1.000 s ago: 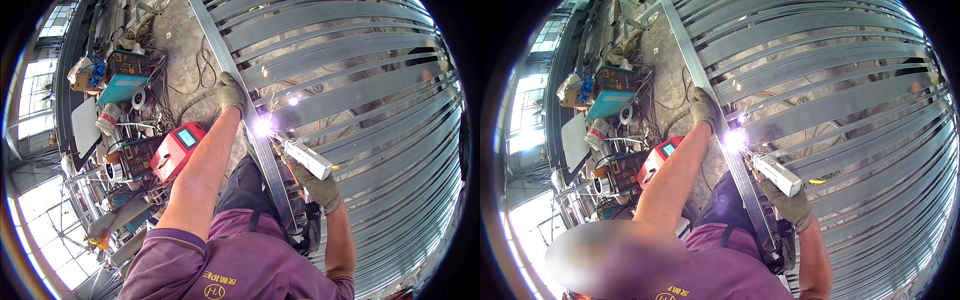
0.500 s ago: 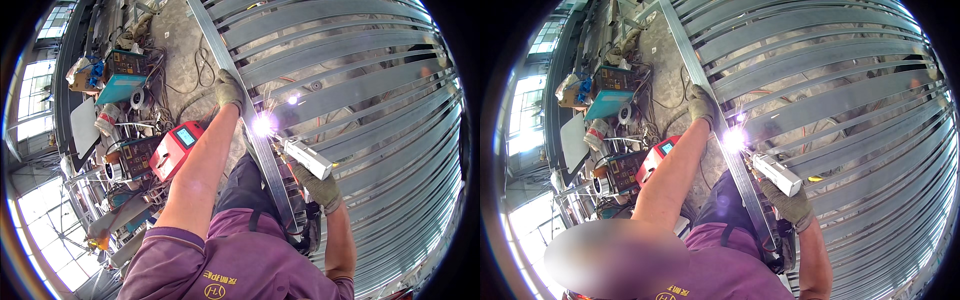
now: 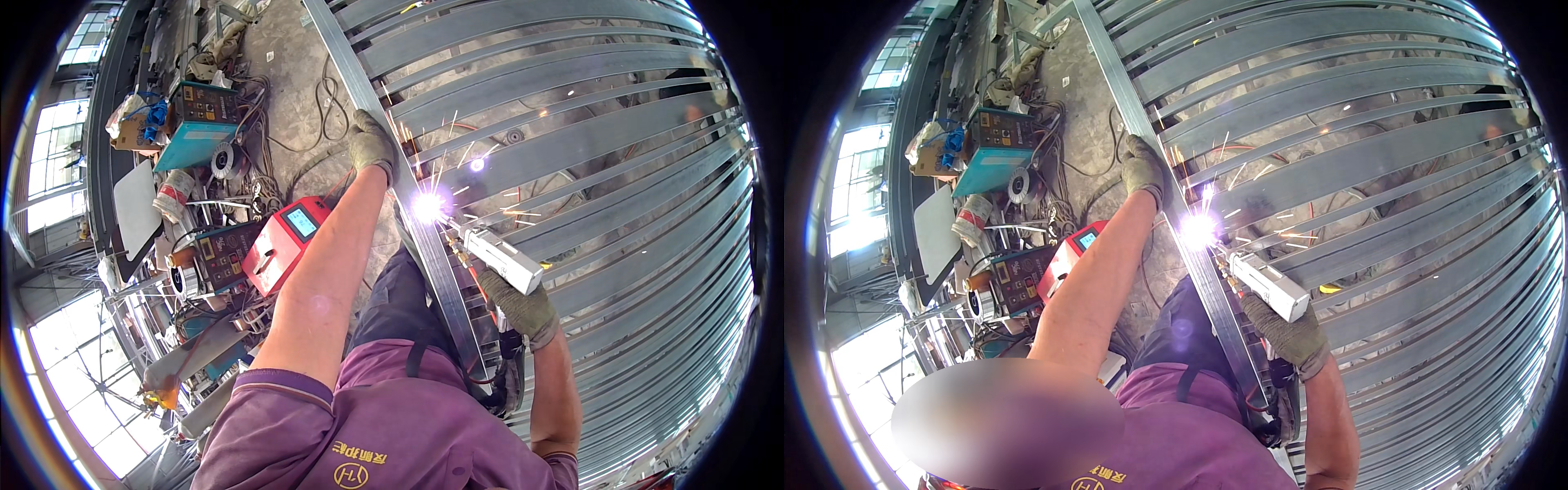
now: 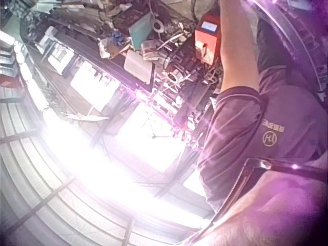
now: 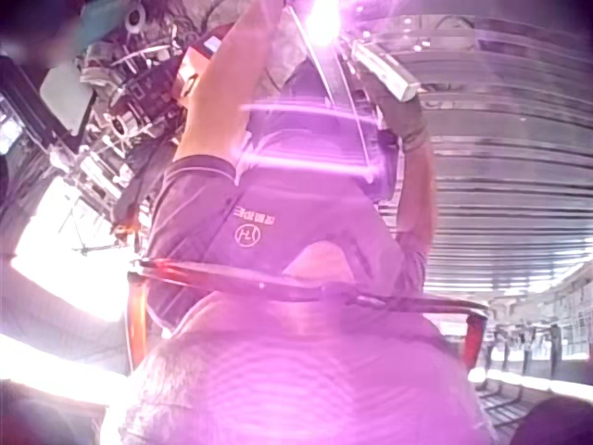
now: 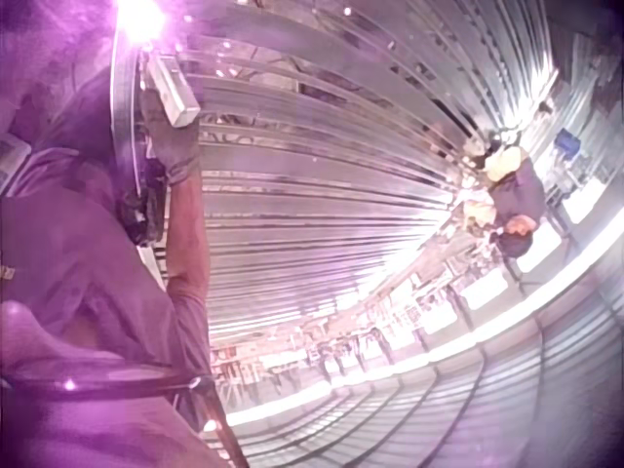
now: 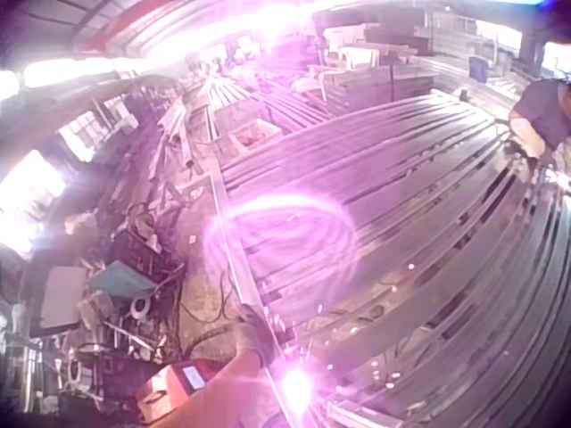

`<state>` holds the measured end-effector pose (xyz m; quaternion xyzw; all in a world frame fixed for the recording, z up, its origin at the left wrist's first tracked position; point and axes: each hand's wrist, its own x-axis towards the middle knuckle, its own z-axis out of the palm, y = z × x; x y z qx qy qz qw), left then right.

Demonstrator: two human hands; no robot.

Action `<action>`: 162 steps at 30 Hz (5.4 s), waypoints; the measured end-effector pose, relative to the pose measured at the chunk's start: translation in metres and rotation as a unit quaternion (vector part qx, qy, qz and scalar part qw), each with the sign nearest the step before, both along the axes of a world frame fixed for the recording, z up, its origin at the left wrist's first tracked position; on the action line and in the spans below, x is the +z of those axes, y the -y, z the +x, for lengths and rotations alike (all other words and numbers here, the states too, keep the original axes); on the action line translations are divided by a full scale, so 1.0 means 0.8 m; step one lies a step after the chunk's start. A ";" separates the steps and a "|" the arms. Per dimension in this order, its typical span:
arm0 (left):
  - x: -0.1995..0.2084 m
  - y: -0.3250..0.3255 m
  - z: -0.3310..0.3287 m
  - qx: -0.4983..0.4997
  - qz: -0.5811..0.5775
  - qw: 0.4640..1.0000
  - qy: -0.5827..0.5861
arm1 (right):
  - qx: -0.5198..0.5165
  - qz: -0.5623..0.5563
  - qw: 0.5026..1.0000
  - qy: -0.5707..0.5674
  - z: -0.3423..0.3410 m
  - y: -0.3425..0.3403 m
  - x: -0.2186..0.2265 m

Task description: The person welds a metal frame using a handheld welding gun. They move the tool along the seams of the metal bars, creating bright sparks and fusing the joints.

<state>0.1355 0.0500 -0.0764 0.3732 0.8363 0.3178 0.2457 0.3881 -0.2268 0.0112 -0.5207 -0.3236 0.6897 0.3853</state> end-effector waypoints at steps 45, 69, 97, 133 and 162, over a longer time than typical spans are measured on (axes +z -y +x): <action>-0.012 -0.003 -0.010 0.002 -0.006 1.000 -0.029 | -0.011 -0.068 0.998 0.001 0.000 0.028 0.022; -0.012 -0.010 -0.015 -0.030 -0.029 0.998 -0.039 | -0.012 -0.149 0.989 0.001 0.019 0.070 0.022; -0.003 -0.001 -0.016 -0.007 -0.030 1.000 -0.008 | -0.027 -0.106 0.994 -0.030 0.012 0.087 0.041; -0.022 -0.007 -0.034 -0.026 -0.031 0.999 0.026 | -0.020 -0.134 0.990 -0.031 0.016 0.096 0.071; 0.015 -0.010 -0.062 -0.127 -0.038 0.978 0.158 | -0.070 0.074 0.948 0.302 -0.019 0.192 0.101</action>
